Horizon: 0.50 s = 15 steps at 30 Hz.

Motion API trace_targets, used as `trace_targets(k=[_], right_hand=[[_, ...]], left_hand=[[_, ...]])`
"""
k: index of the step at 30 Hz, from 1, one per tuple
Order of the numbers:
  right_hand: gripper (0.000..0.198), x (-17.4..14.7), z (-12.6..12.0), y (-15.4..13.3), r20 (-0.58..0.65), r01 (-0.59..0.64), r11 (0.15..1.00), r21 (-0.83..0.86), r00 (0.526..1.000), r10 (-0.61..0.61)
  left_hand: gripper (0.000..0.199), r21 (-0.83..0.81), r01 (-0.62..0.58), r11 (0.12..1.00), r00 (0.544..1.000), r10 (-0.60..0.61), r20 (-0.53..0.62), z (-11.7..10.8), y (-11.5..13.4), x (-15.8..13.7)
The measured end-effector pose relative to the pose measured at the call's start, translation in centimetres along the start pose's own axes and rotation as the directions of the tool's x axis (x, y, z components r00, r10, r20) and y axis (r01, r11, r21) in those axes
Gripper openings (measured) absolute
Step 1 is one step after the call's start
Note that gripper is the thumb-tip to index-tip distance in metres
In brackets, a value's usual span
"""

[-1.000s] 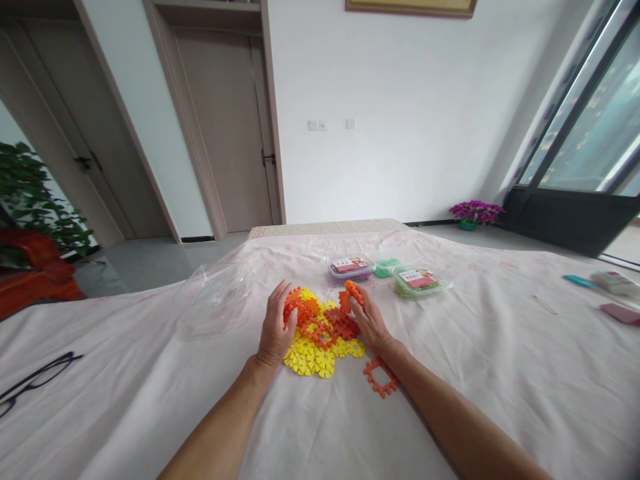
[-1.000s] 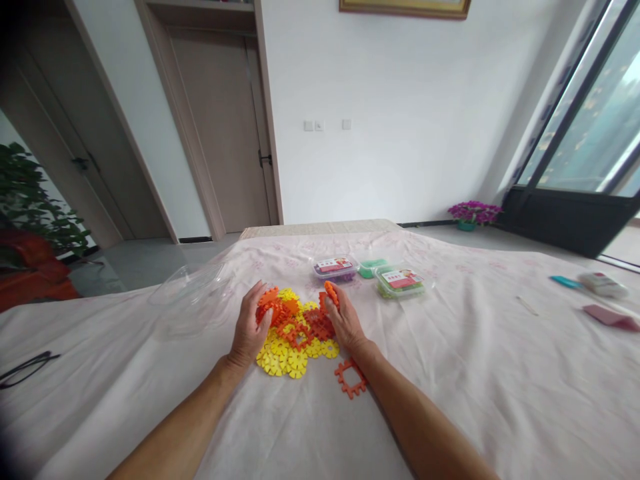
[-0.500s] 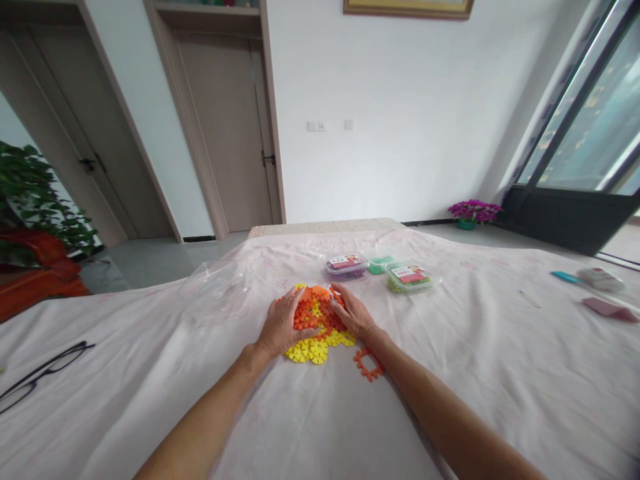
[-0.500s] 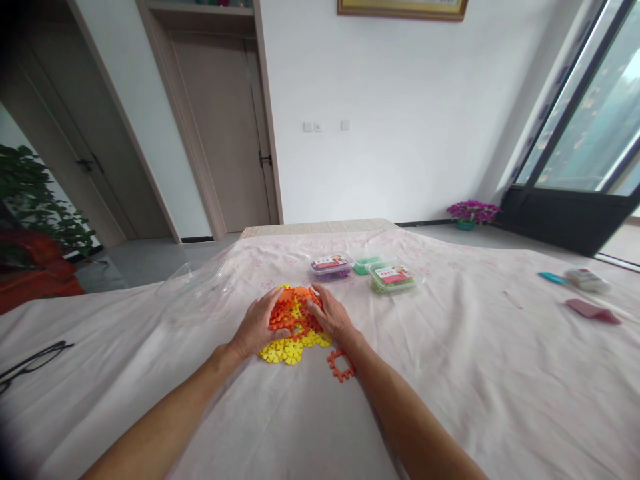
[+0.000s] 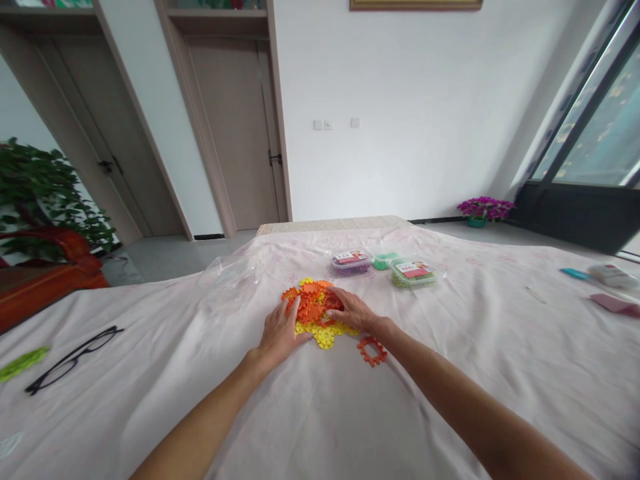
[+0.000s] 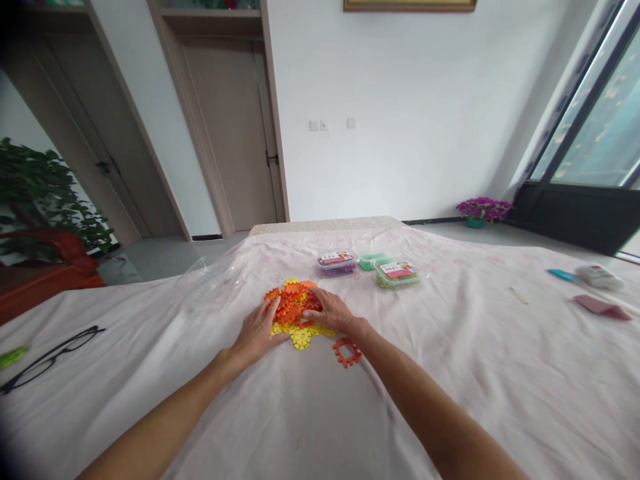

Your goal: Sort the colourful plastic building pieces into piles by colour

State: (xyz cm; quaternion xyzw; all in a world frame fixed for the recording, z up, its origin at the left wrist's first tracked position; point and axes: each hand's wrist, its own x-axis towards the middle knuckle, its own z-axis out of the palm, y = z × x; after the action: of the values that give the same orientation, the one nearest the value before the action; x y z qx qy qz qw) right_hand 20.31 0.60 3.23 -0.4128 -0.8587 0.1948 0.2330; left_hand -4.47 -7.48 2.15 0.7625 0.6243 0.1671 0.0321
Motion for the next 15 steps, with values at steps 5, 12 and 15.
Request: trace_targets(k=[5,12,15], right_hand=[[0.109,-1.0,0.4,-0.7,0.131,0.057,0.998,-0.013,0.99,-0.055],[0.051,0.0,3.7,-3.6,-0.167,-0.092,0.996,-0.015,0.982,0.089],[0.045,1.2,4.3,-4.6,-0.188,-0.132,0.963,0.237,0.966,0.179]], left_hand=[[0.067,0.079,0.0,0.997,0.991,0.011,-0.135,0.1,0.9,0.6],[0.059,-0.108,0.084,0.991,0.96,-0.109,-0.258,1.1,0.0,2.2],[0.054,-0.309,0.165,0.937,0.922,-0.258,-0.288,1.4,-0.9,2.4]])
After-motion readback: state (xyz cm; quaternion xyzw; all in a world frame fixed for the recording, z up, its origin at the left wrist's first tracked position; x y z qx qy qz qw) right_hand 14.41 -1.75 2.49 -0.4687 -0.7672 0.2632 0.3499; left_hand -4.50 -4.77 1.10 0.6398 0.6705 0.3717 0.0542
